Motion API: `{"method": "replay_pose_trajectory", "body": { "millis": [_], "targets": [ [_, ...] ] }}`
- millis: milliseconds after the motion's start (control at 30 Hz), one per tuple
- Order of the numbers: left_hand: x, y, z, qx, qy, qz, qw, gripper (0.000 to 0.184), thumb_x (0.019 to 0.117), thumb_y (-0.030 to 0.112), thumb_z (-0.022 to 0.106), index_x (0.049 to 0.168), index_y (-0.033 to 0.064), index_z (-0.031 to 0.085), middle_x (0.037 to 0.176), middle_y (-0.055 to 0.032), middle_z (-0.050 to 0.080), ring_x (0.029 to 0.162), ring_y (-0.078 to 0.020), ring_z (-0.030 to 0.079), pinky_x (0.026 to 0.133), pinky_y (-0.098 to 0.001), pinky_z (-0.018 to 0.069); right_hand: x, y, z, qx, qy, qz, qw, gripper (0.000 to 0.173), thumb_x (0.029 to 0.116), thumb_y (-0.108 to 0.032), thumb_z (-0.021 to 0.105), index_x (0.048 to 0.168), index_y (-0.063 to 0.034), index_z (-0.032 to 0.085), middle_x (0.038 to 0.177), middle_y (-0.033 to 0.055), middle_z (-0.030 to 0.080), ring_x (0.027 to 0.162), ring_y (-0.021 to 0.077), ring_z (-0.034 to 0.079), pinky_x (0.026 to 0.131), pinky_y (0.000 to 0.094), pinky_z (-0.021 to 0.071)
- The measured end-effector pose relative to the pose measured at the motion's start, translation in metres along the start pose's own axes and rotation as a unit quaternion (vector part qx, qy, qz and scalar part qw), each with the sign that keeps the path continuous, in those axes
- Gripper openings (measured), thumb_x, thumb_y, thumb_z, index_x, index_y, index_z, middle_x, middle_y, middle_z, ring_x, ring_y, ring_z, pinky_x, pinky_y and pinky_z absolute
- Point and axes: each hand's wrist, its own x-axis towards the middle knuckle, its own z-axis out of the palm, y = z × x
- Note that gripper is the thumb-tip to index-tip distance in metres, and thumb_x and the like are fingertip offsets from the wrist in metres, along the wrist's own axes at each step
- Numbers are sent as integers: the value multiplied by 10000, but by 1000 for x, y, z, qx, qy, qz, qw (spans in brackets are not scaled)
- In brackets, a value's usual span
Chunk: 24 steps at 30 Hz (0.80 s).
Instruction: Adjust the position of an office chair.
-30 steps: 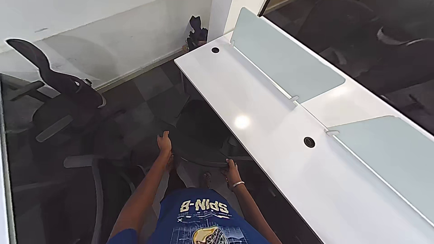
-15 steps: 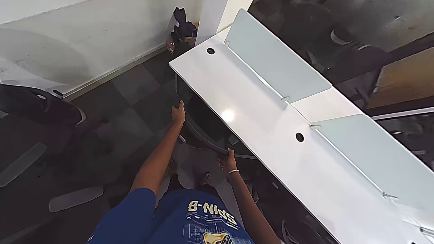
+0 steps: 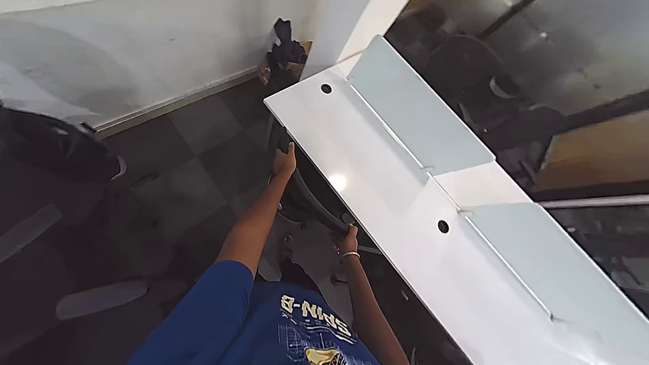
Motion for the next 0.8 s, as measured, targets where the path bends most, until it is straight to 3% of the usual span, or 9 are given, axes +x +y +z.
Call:
{"method": "replay_pose_trajectory", "body": {
  "millis": [133, 233, 333, 400, 433, 500, 633, 733, 800],
  "targets": [
    [-12, -31, -14, -28, 27, 12, 999, 815, 1040, 689, 186, 1562, 90, 367, 1334, -254, 629, 1216, -419, 628, 988, -644, 496, -13, -5, -23, -249, -57, -37, 966, 762, 1085, -604, 160, 1458, -24, 483, 1247, 272, 624, 1038, 384, 637, 833, 585, 522],
    [-29, -93, -28, -73, 22, 57, 996, 728, 1081, 598, 238, 1535, 49, 385, 1425, -246, 565, 1293, -376, 584, 1063, -580, 480, 2, -36, -52, -457, -64, -161, 873, 622, 1085, -488, 435, 1449, 10, 512, 1363, 298, 592, 1275, 444, 570, 1066, 640, 430],
    [-77, -177, -53, -165, 3, 60, 984, 657, 1128, 434, 186, 1492, -52, 436, 1466, -288, 504, 1348, -367, 523, 1129, -534, 417, 5, -90, -50, -455, -40, -317, 831, 503, 1012, -318, 661, 1397, -9, 563, 1067, 298, 701, 937, 444, 686, 878, 637, 514],
    [-123, -240, -66, -243, 35, -48, 968, 723, 1120, 492, 114, 1410, -55, 487, 1204, -242, 609, 1029, -296, 627, 896, -445, 522, 3, -131, -33, -403, -98, -414, 811, 407, 1038, -222, 611, 1374, 3, 568, 939, 242, 690, 712, 286, 609, 714, 502, 510],
    [-150, -269, -76, -279, 52, -115, 952, 773, 1102, 548, 95, 1440, -41, 464, 1213, -269, 609, 1004, -337, 638, 882, -480, 527, 2, -148, -20, -379, -134, -454, 795, 379, 1044, -205, 584, 1362, 1, 569, 838, 167, 657, 617, 177, 525, 618, 403, 474],
    [-201, -322, -88, -343, 138, -209, 905, 791, 1084, 601, 106, 1466, -9, 434, 1244, -284, 612, 1016, -380, 640, 887, -526, 514, -8, -172, 14, -338, -203, -509, 765, 333, 1041, -190, 559, 1311, 3, 582, 681, 19, 551, 506, 31, 424, 502, 256, 409],
    [-295, -365, -102, -480, 333, -214, 783, 695, 1099, 563, 238, 1533, 36, 367, 1336, -249, 609, 1109, -368, 656, 906, -516, 537, -60, -180, 105, -310, -351, -552, 690, 290, 1039, -175, 548, 1249, 19, 597, 702, -28, 522, 516, -29, 426, 496, 168, 391],
    [-328, -380, -90, -563, 462, -163, 666, 631, 1091, 480, 418, 1494, -5, 431, 1415, -243, 568, 1222, -366, 620, 974, -521, 532, -110, -156, 182, -339, -496, -552, 578, 359, 1037, -199, 548, 1284, 60, 583, 1031, 126, 662, 743, 48, 556, 664, 237, 495],
    [-337, -393, -75, -587, 541, -143, 585, 694, 1060, 393, 557, 1559, -7, 285, 1412, -257, 567, 1212, -355, 633, 969, -500, 553, -157, -119, 229, -405, -568, -518, 495, 402, 1034, -242, 564, 1330, 29, 585, 1099, 190, 668, 780, 156, 610, 690, 354, 533]
  ]
}}
